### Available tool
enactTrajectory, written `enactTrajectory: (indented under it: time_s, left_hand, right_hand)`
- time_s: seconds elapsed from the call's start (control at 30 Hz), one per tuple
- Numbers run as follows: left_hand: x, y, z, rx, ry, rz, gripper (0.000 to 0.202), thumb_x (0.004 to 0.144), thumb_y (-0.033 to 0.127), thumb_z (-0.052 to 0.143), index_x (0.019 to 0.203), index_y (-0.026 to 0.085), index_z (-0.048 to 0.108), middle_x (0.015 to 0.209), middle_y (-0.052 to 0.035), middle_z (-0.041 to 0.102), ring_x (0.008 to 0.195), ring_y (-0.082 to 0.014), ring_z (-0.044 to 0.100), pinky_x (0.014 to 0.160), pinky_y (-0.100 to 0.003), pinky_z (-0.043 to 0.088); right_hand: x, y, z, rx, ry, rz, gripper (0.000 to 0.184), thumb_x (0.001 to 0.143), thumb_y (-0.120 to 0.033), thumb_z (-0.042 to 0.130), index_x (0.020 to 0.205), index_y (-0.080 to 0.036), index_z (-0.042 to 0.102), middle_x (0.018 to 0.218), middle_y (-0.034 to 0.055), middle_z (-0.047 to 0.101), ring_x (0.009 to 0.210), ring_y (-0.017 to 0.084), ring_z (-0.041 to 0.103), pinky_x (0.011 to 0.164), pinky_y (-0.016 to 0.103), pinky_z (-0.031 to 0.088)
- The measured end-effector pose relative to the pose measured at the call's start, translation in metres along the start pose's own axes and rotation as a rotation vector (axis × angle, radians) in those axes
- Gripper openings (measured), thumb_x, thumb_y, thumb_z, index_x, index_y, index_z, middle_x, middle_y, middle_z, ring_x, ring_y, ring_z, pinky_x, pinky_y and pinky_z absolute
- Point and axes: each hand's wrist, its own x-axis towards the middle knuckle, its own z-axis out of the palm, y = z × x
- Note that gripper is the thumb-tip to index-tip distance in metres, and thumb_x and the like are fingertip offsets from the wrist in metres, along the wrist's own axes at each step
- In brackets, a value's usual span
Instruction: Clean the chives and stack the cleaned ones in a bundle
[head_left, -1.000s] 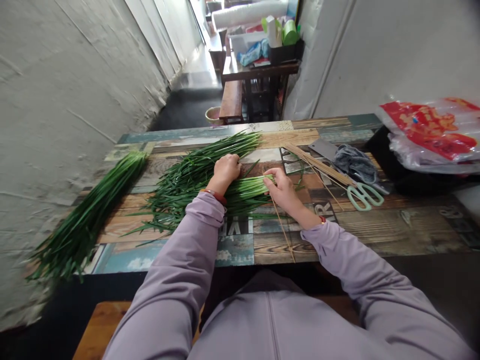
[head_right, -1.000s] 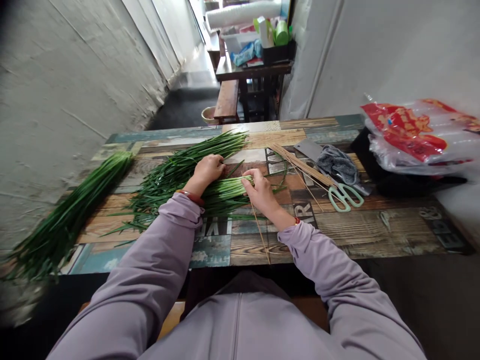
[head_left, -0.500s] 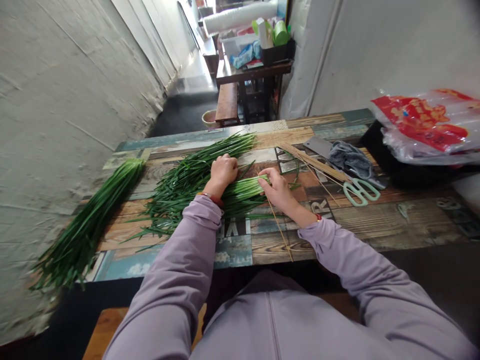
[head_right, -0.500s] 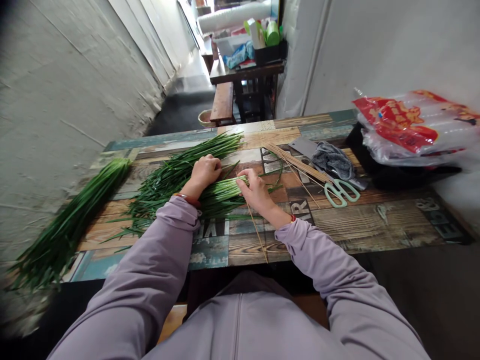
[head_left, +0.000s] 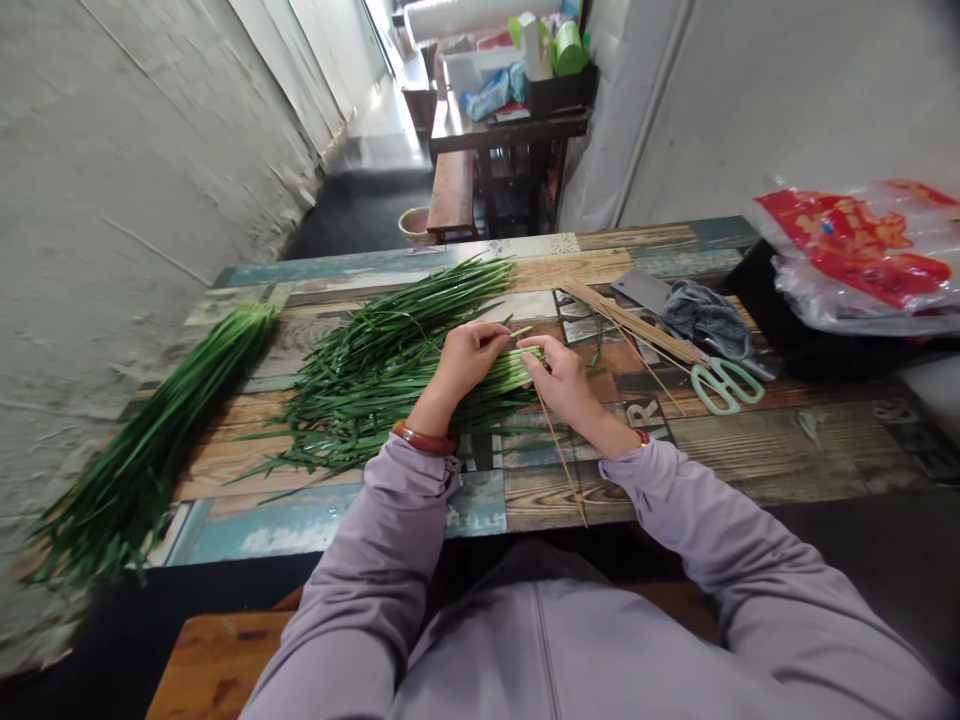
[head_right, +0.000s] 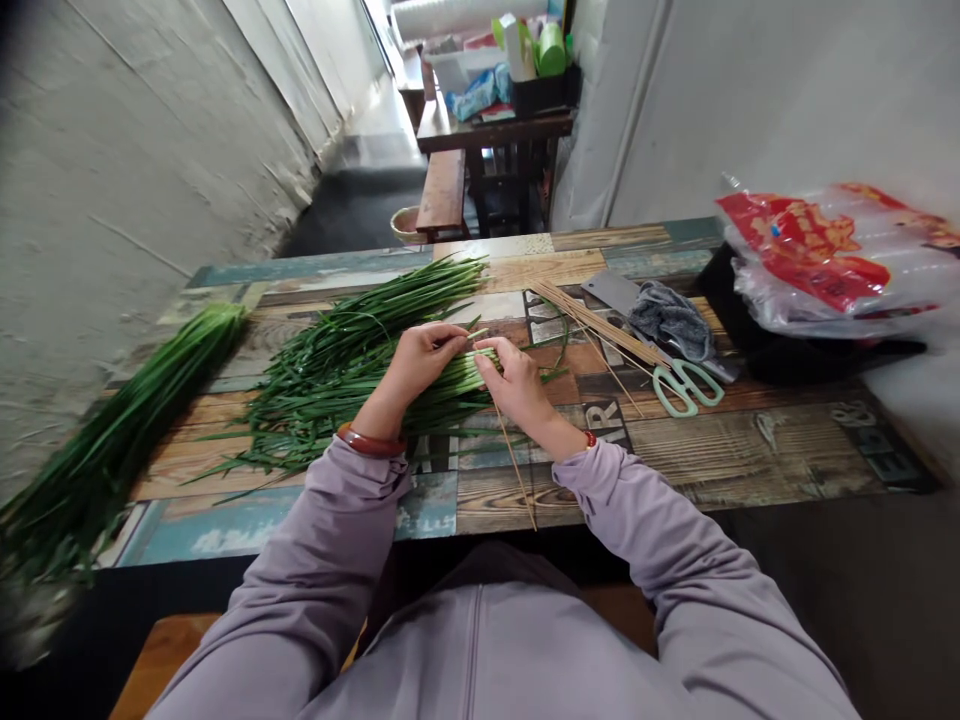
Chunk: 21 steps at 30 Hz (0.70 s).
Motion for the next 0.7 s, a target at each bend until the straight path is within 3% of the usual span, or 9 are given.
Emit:
enactTrajectory:
  time_s: [0.13, 0.3, 0.7]
  left_hand:
    - [-0.0053, 0.0015, 0.0004, -0.061, 0.024, 0.009, 0.020, 0.087, 0.025, 0.060, 0.086, 0.015, 0.077, 0.085, -0.0044, 0.076, 0.078, -0.0159, 0.066, 0.073, -0.026, 0.048]
    - [-0.0092, 0.0046, 0.0016, -0.078, 0.059, 0.025, 0.018, 0.086, 0.023, 0.060, 0.083, 0.016, 0.076, 0.085, -0.0038, 0.075, 0.079, -0.0153, 0.065, 0.076, -0.026, 0.048]
    - [-0.0114, 0.0066, 0.0045, -0.075, 0.111, 0.049, 0.016, 0.084, 0.020, 0.061, 0.081, 0.017, 0.076, 0.081, -0.0028, 0.072, 0.075, -0.0144, 0.062, 0.072, -0.026, 0.047]
  right_hand:
    - [0.0006, -0.0006, -0.0014, -0.027, -0.017, -0.007, 0.024, 0.090, -0.036, 0.054, 0.102, -0.020, 0.068, 0.089, 0.0037, 0.074, 0.068, 0.016, 0.065, 0.066, 0.028, 0.052]
    - [-0.0005, 0.0011, -0.0040, -0.061, -0.024, -0.045, 0.026, 0.091, -0.037, 0.053, 0.105, -0.021, 0.068, 0.101, 0.0054, 0.075, 0.083, 0.020, 0.068, 0.079, 0.033, 0.053]
    - [-0.0024, -0.0047, -0.0071, -0.076, -0.050, -0.018, 0.029, 0.090, -0.036, 0.054, 0.109, -0.021, 0.069, 0.103, 0.0068, 0.075, 0.095, 0.023, 0.069, 0.086, 0.036, 0.055]
